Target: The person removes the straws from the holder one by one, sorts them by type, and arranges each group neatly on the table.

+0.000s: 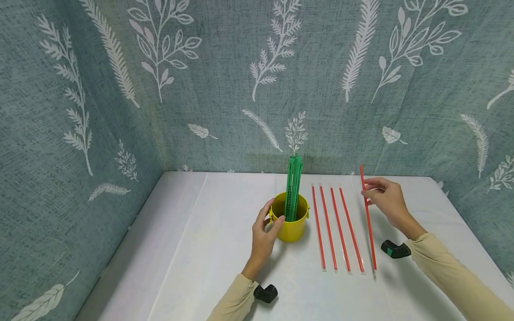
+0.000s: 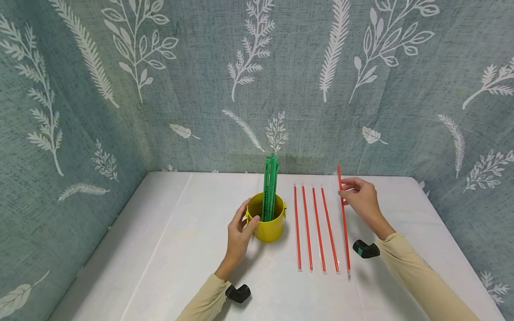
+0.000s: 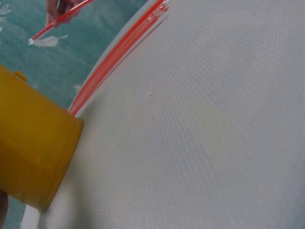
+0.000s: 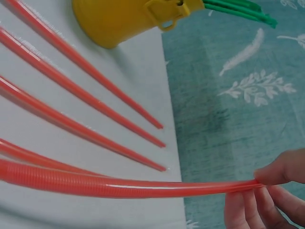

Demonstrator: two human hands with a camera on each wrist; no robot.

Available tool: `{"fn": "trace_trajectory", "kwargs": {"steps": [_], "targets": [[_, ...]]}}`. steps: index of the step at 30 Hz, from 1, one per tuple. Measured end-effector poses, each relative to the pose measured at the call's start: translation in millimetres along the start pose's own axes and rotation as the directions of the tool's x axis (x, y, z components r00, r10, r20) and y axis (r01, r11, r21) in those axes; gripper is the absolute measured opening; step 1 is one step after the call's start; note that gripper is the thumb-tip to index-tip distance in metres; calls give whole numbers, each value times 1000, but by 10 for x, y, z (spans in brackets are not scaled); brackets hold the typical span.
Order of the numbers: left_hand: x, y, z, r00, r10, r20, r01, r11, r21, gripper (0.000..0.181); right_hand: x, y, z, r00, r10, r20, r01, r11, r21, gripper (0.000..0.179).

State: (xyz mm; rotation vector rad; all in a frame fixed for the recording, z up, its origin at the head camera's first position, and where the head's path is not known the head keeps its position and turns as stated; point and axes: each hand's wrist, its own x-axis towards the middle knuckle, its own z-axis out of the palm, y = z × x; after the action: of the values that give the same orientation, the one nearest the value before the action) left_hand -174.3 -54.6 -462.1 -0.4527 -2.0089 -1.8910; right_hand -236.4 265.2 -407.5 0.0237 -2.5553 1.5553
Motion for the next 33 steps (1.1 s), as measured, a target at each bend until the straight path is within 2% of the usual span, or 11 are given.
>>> {"fn": "trace_trajectory", "kwargs": {"steps": [11, 23, 33], "targets": [[-1, 6, 6, 1000, -11, -1, 11, 1000, 1, 51, 43, 237, 87, 998, 53, 43, -49, 995, -81, 38], [-12, -10, 4, 1000, -21, 6, 21, 1000, 2, 51, 148, 471, 285, 994, 105, 16, -99, 969, -227, 32], [-8, -2, 8, 1000, -9, 2, 9, 1000, 2, 51, 197, 630, 395, 996, 85, -4, -81, 940, -332, 26]]}}
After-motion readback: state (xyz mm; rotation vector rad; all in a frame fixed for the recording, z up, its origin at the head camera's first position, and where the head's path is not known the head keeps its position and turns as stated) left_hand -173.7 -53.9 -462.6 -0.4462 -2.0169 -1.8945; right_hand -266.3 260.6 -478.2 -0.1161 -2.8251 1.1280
